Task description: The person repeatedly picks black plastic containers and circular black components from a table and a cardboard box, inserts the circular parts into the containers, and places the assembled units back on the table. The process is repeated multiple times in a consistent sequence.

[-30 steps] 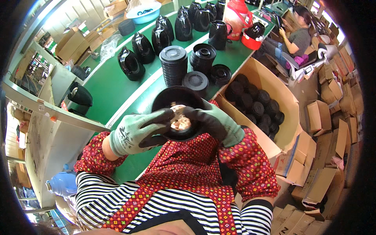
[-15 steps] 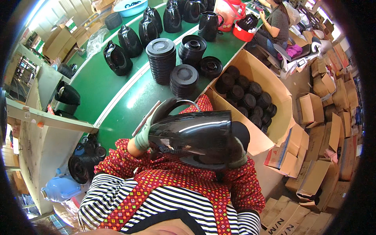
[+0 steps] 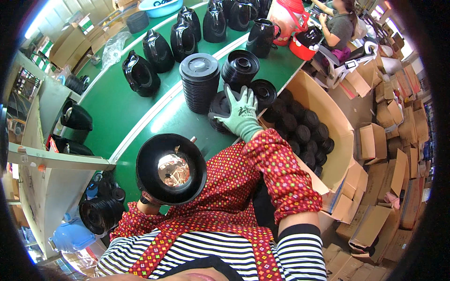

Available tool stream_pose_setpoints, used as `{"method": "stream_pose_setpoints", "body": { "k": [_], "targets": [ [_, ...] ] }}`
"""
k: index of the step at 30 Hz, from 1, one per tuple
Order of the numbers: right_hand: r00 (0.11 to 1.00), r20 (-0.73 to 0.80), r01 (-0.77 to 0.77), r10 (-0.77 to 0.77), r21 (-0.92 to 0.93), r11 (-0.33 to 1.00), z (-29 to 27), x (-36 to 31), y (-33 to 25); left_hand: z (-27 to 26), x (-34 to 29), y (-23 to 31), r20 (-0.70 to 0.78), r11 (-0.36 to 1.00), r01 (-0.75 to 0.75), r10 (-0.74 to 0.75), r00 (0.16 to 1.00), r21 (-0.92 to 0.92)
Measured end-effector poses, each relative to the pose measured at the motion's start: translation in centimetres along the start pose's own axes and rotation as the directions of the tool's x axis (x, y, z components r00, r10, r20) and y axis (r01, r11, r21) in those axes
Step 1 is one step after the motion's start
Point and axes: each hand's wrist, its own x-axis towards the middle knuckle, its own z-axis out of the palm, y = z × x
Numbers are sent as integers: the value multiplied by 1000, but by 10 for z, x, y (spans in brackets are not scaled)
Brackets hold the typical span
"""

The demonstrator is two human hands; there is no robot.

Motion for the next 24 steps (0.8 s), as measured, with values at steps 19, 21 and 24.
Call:
{"method": "stream_pose_setpoints", "body": {
  "k": [19, 21, 24],
  "targets": [
    [962, -229, 268, -151, 668, 694, -126, -213, 14, 57, 34, -13, 244, 935, -220, 153, 958, 277],
    [958, -257, 270, -126, 664, 697, -131, -231, 19, 68, 35, -11, 287, 913, -263, 174, 942, 311],
    [948, -304, 291, -98, 697, 655, -127, -252, 25, 87, 38, 1, 337, 886, -305, 185, 923, 350]
  ]
}}
